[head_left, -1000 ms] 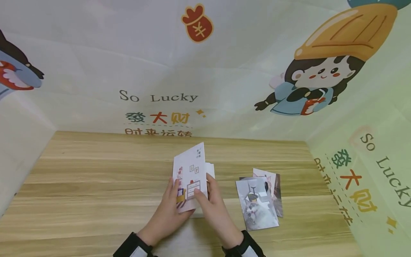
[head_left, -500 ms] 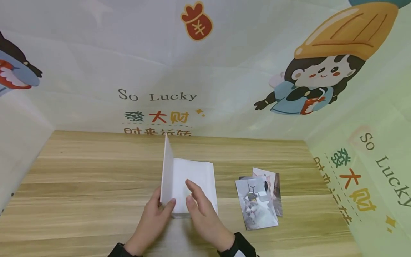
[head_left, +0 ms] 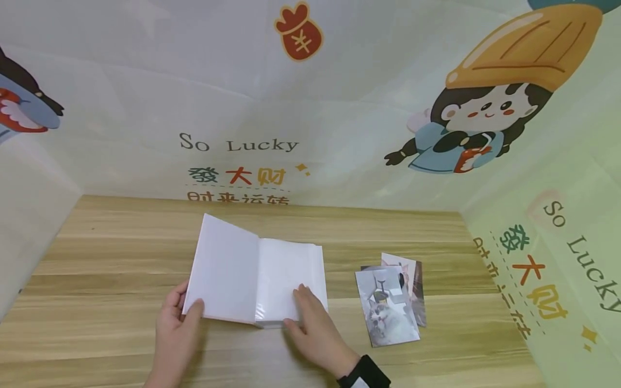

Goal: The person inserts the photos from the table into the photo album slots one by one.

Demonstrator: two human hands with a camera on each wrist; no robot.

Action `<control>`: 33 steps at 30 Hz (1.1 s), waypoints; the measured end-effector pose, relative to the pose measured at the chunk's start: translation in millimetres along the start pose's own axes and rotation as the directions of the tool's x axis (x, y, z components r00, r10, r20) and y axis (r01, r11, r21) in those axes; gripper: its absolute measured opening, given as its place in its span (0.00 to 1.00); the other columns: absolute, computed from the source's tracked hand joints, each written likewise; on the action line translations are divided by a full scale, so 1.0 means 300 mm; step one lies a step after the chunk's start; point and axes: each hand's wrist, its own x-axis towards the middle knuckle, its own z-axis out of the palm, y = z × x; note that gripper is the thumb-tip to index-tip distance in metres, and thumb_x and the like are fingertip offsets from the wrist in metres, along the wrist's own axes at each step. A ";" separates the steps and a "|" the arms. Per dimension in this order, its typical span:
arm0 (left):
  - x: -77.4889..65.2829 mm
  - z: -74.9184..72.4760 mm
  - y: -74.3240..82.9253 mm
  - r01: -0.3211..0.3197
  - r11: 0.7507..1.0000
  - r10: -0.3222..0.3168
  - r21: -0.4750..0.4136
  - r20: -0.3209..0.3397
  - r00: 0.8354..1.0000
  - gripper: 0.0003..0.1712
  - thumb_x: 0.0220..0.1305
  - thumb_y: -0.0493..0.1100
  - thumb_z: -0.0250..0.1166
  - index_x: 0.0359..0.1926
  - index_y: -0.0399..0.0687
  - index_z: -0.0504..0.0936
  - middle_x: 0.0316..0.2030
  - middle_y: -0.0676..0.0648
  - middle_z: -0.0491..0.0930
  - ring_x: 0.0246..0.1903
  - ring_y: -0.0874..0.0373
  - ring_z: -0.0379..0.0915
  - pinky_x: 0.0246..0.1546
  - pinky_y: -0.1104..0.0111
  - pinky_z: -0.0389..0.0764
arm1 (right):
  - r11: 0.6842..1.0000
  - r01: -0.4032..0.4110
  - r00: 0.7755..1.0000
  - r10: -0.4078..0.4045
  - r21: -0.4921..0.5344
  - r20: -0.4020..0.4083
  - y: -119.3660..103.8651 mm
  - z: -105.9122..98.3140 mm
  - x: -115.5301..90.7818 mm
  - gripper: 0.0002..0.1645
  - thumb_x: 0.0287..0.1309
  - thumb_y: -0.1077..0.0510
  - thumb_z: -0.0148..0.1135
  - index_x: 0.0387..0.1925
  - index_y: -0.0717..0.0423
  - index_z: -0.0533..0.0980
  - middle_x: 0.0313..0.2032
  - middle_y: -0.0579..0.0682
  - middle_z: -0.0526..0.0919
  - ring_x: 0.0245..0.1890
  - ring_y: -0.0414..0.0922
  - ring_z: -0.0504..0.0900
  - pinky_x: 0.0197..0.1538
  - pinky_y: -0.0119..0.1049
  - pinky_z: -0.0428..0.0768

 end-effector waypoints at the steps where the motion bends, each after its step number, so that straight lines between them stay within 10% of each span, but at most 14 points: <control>1: 0.005 -0.009 -0.002 0.023 1.000 -0.023 -0.001 -0.016 1.000 0.21 0.61 0.25 0.47 0.56 0.28 0.64 0.38 0.62 0.75 0.37 0.71 0.72 0.36 0.82 0.73 | 1.000 0.000 1.000 0.000 -0.021 -0.003 0.004 0.003 -0.003 0.34 0.60 0.54 0.55 0.61 0.70 0.60 0.62 0.67 0.59 0.64 0.57 0.57 0.62 0.50 0.57; 10: 0.033 -0.054 -0.062 0.086 0.964 -0.075 0.253 -0.054 0.996 0.26 0.58 0.28 0.47 0.60 0.27 0.58 0.52 0.32 0.68 0.46 0.60 0.67 0.41 0.82 0.67 | 0.997 -0.047 0.999 0.048 -0.065 0.000 0.024 0.011 -0.019 0.35 0.58 0.54 0.57 0.61 0.69 0.60 0.64 0.65 0.57 0.65 0.56 0.56 0.63 0.49 0.56; 17: 0.045 -0.074 -0.115 0.011 0.817 -0.064 0.576 0.072 0.995 0.33 0.58 0.35 0.54 0.60 0.17 0.55 0.52 0.22 0.58 0.54 0.32 0.56 0.54 0.45 0.60 | 0.995 -0.080 0.997 0.080 -0.060 0.001 0.035 0.017 -0.033 0.37 0.57 0.55 0.58 0.62 0.71 0.58 0.64 0.66 0.55 0.65 0.57 0.54 0.63 0.49 0.56; 29: 0.019 -0.038 -0.143 -0.075 0.618 -0.030 0.783 0.118 0.992 0.36 0.57 0.44 0.55 0.57 0.17 0.59 0.51 0.22 0.56 0.51 0.28 0.49 0.45 0.42 0.59 | 0.996 -0.081 0.997 0.081 -0.034 -0.009 0.037 0.020 -0.044 0.38 0.56 0.55 0.58 0.62 0.71 0.57 0.64 0.66 0.55 0.65 0.57 0.53 0.63 0.50 0.56; 33: 0.013 0.003 -0.143 -0.134 0.596 0.003 0.792 0.165 0.986 0.35 0.58 0.44 0.55 0.57 0.17 0.59 0.55 0.22 0.53 0.55 0.28 0.46 0.49 0.41 0.56 | 0.996 -0.078 0.997 0.077 -0.033 -0.015 0.036 0.019 -0.048 0.38 0.56 0.56 0.58 0.62 0.71 0.57 0.64 0.66 0.55 0.65 0.58 0.53 0.63 0.50 0.55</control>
